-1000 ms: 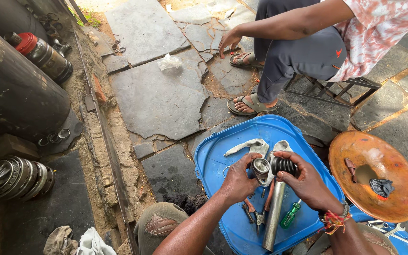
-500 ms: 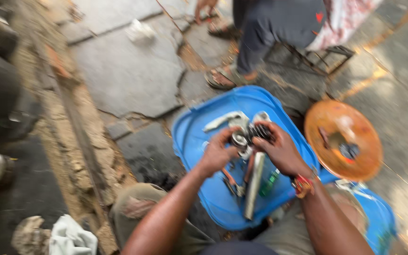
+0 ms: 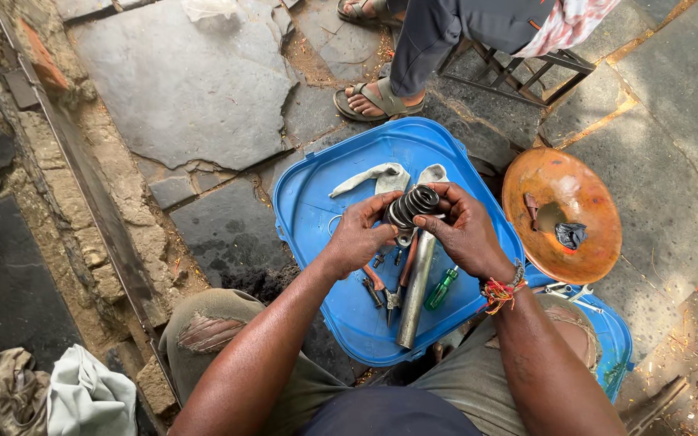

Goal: The person disassembles a cylindrical mechanical component, likely a shock absorber, using a screwdriver and pliers. They remove a spring and internal parts, wipe them with a cloth, and then reassemble the unit, tightening a screw at the end.

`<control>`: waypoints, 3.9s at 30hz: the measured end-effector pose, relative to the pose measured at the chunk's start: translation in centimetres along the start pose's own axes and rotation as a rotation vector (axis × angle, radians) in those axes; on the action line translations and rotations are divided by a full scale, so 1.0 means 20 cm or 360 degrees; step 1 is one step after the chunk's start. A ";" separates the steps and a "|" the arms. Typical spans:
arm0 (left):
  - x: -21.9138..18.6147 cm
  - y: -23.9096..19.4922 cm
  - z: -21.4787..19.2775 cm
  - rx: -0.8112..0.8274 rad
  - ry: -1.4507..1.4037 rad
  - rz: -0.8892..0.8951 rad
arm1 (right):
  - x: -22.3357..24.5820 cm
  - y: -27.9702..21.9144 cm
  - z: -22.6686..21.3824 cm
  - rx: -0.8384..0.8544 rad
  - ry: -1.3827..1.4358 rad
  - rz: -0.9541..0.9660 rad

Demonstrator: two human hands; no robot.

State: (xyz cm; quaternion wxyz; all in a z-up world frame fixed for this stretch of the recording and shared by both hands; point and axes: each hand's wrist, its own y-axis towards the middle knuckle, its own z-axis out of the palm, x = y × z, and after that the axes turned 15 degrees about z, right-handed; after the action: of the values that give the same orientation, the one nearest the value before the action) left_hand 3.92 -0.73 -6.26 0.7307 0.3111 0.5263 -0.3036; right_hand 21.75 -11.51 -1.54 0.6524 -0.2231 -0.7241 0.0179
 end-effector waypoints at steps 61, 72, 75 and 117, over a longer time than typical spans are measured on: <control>-0.01 -0.09 0.13 -0.0230 0.0450 0.0343 | -0.30 -0.02 -0.07 -0.0058 0.0879 0.0414; -0.13 -0.15 0.22 -0.0138 0.0306 0.0080 | -0.34 -0.16 0.01 -0.0267 0.1178 0.0479; -0.10 -0.17 0.24 -0.0132 0.0357 0.0071 | -0.39 -0.19 0.02 -0.0267 0.1270 0.0443; 0.08 -0.15 0.20 0.0063 0.0730 0.0587 | -0.38 -0.20 0.03 -0.0273 0.0891 0.0152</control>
State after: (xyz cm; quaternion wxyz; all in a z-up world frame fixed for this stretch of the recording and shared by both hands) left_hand 4.33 -5.81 -7.27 0.6292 0.4762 0.6064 -0.0977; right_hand 20.27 -17.63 -7.51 0.8039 -0.3074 -0.5037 -0.0749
